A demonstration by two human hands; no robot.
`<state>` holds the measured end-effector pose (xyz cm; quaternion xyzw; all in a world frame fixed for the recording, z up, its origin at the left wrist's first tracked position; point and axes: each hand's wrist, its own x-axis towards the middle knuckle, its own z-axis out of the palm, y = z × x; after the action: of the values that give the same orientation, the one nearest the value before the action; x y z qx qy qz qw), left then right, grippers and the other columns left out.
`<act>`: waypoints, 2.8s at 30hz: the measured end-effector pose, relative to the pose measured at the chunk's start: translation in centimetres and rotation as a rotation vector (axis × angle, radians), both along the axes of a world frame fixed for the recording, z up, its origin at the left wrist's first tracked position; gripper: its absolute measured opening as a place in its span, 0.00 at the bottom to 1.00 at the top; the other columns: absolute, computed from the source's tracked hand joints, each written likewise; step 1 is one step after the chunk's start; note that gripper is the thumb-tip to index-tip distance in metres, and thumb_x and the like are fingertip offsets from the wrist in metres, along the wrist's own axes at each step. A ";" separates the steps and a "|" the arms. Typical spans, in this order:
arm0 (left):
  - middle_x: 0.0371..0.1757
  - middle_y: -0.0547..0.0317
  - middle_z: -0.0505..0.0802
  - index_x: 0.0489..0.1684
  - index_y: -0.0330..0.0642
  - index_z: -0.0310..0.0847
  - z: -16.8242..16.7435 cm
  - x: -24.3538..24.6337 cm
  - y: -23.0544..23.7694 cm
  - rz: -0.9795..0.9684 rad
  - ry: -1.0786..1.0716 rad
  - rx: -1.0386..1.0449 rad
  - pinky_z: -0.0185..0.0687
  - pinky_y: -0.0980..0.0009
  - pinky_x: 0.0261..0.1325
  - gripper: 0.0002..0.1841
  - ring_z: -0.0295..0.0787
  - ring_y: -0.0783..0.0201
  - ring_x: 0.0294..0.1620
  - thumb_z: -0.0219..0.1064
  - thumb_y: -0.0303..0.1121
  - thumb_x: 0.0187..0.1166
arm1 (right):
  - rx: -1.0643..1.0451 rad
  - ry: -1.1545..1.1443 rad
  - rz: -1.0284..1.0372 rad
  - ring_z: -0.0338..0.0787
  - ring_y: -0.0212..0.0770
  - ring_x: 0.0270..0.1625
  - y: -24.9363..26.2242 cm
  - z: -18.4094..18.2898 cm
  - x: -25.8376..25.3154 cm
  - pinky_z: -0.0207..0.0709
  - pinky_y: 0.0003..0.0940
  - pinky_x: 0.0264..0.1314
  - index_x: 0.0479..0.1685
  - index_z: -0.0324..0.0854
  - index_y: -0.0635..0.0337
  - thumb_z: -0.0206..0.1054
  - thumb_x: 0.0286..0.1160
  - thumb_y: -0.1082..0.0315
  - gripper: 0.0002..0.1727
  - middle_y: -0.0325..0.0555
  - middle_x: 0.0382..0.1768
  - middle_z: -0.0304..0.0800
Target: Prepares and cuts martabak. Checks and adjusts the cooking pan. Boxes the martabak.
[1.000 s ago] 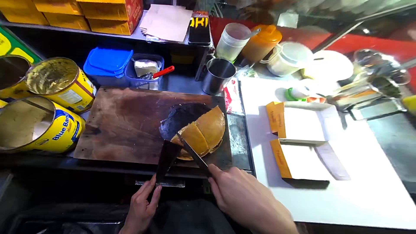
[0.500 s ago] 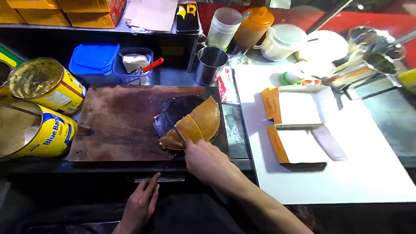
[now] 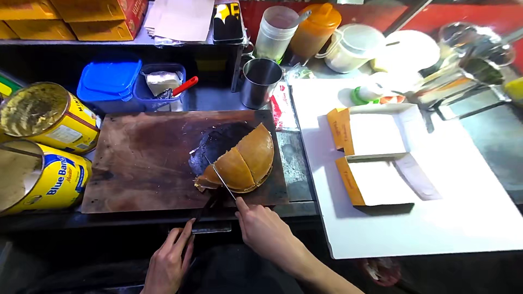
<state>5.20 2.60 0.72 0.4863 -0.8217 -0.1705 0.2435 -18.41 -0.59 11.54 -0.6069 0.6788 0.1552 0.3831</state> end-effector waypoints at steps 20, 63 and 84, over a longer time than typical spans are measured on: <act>0.39 0.53 0.93 0.63 0.29 0.86 -1.8 -2.3 1.3 -0.027 0.483 0.247 0.89 0.80 0.44 0.22 0.90 0.77 0.35 0.60 0.41 0.87 | -0.869 -0.246 -0.111 0.89 0.48 0.23 0.6 -1.9 -5.2 0.82 0.46 0.27 0.60 0.86 0.68 0.56 0.83 0.63 0.20 0.51 0.24 0.89; 0.39 0.49 0.91 0.68 0.40 0.87 -1.4 -4.7 0.6 0.054 0.055 0.009 0.87 0.67 0.27 0.21 0.90 0.60 0.27 0.59 0.36 0.80 | 0.008 0.117 0.148 0.90 0.64 0.57 -3.3 6.3 -3.2 0.82 0.58 0.53 0.67 0.75 0.64 0.47 0.94 0.60 0.19 0.64 0.50 0.87; 0.43 0.43 0.93 0.65 0.33 0.87 -0.4 -5.1 1.8 0.061 -0.038 -0.020 0.90 0.68 0.38 0.19 0.93 0.56 0.36 0.61 0.31 0.79 | 0.008 -0.035 0.050 0.91 0.65 0.58 -1.6 0.6 -4.2 0.83 0.57 0.54 0.76 0.67 0.65 0.43 0.95 0.63 0.21 0.65 0.51 0.87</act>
<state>0.14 4.39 0.35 0.5117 -0.8126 -0.1458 0.2377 -22.63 -2.17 12.15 -0.6249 0.6560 0.1568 0.3932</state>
